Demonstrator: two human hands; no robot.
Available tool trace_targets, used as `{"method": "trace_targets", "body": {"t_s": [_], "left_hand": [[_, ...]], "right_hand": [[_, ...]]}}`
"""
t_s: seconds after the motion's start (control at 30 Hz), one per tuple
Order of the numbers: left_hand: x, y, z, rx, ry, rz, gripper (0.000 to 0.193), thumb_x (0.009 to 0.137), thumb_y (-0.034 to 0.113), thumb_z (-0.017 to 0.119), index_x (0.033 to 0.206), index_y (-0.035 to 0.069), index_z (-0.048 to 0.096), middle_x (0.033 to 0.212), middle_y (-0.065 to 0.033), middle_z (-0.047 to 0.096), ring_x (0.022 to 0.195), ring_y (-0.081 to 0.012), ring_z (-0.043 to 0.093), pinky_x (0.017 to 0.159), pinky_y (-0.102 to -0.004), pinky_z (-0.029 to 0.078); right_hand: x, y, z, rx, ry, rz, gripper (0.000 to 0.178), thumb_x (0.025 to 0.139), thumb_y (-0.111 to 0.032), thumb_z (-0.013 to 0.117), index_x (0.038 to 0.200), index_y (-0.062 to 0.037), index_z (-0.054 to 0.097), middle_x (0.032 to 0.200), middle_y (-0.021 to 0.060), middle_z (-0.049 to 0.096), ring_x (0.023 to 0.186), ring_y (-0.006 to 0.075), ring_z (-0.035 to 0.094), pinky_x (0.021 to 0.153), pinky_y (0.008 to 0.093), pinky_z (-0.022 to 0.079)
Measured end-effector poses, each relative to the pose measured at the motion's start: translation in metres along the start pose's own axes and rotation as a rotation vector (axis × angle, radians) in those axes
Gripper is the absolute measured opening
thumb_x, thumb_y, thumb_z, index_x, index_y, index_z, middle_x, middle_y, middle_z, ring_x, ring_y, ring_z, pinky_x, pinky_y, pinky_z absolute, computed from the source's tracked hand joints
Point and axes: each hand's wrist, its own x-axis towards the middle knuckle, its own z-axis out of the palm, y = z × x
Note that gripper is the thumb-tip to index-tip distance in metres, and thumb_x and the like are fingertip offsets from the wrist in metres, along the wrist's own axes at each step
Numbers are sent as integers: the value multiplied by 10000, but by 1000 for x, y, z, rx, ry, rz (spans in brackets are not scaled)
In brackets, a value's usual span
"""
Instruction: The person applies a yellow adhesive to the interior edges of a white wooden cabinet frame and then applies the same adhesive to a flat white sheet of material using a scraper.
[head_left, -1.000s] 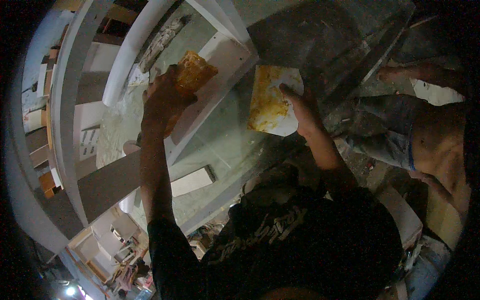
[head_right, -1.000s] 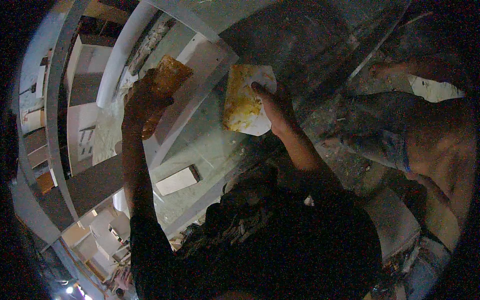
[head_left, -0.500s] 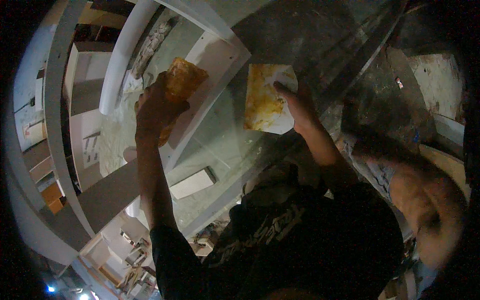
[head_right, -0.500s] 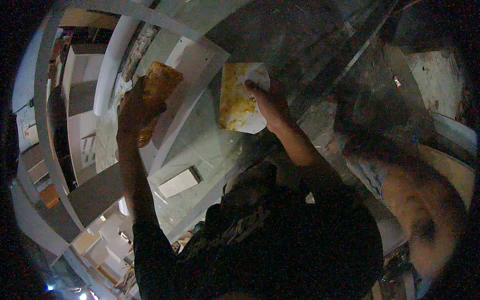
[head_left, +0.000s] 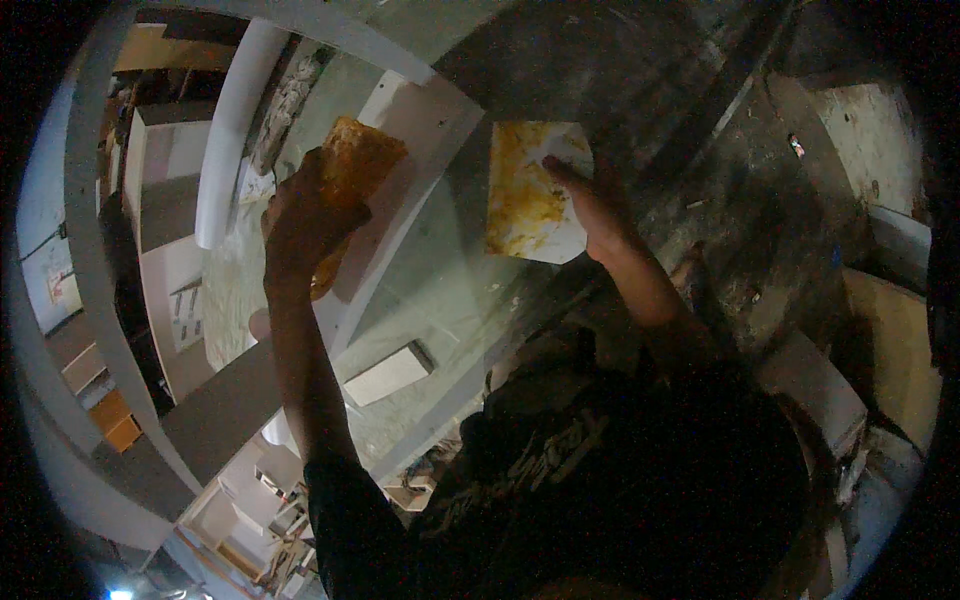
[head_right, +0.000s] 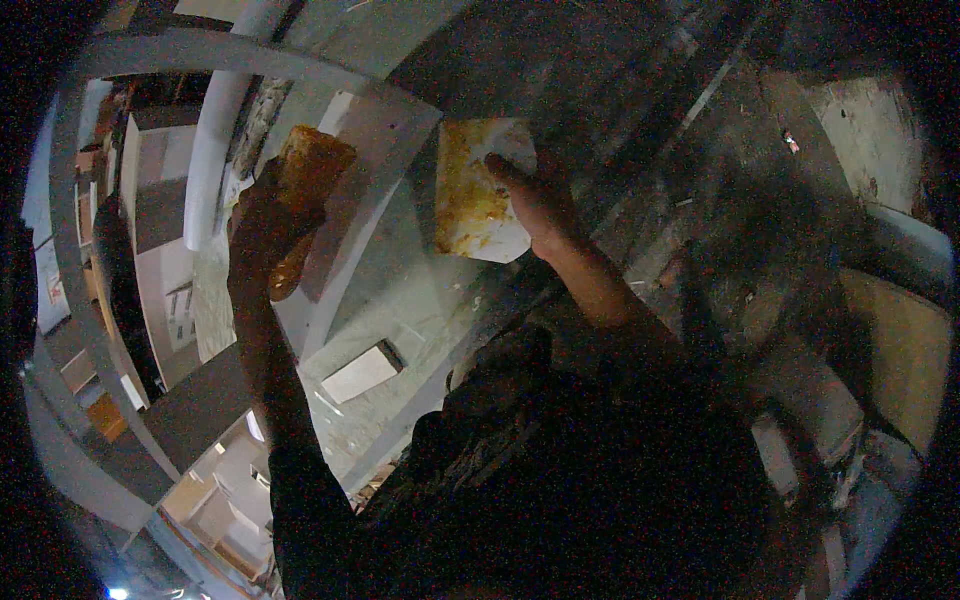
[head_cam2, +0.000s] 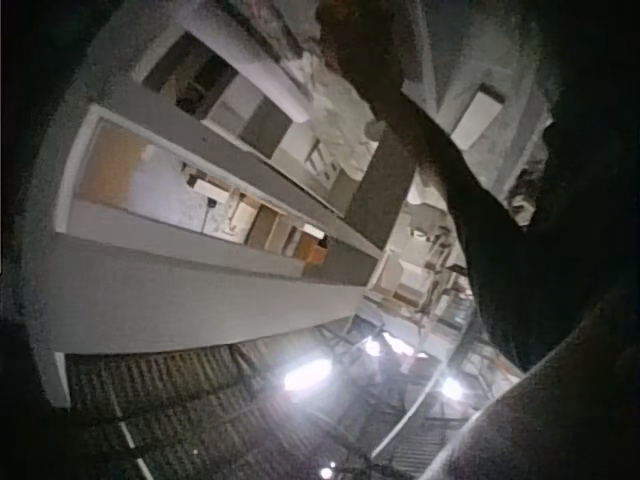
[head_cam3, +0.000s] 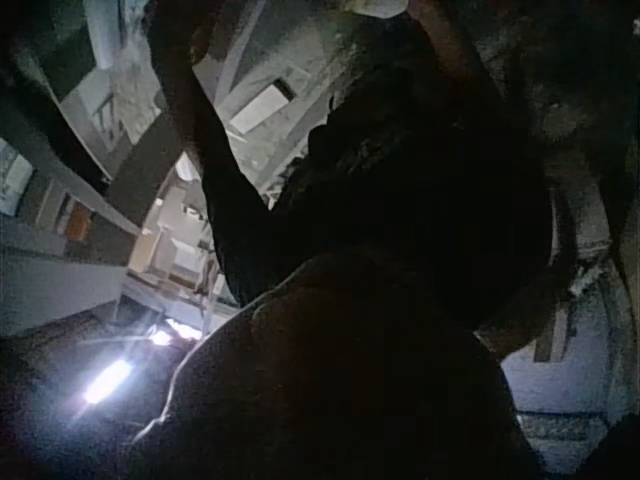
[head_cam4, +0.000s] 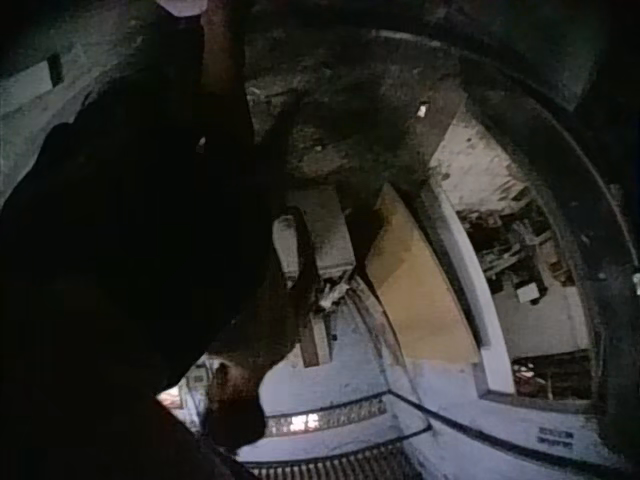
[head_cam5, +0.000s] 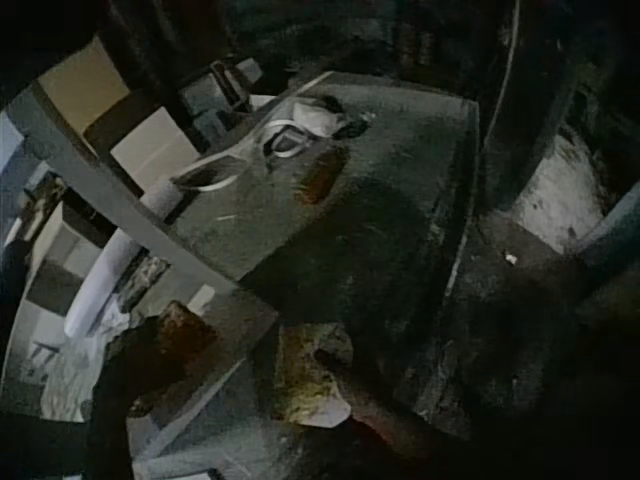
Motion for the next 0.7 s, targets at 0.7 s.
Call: {"method": "trace_targets", "body": {"t_s": [0.7], "left_hand": [[-5,33,-11,-60,-23,-42,819,590,224,833,1319,60,499,1110,-189,681,1025,-374,661,896,-468,522]], "right_hand": [[110,13,-33,-455,399,-161,483,879,-356,694,1206,-18,581,1068,136,671,941,285,656,822,407,517]]}}
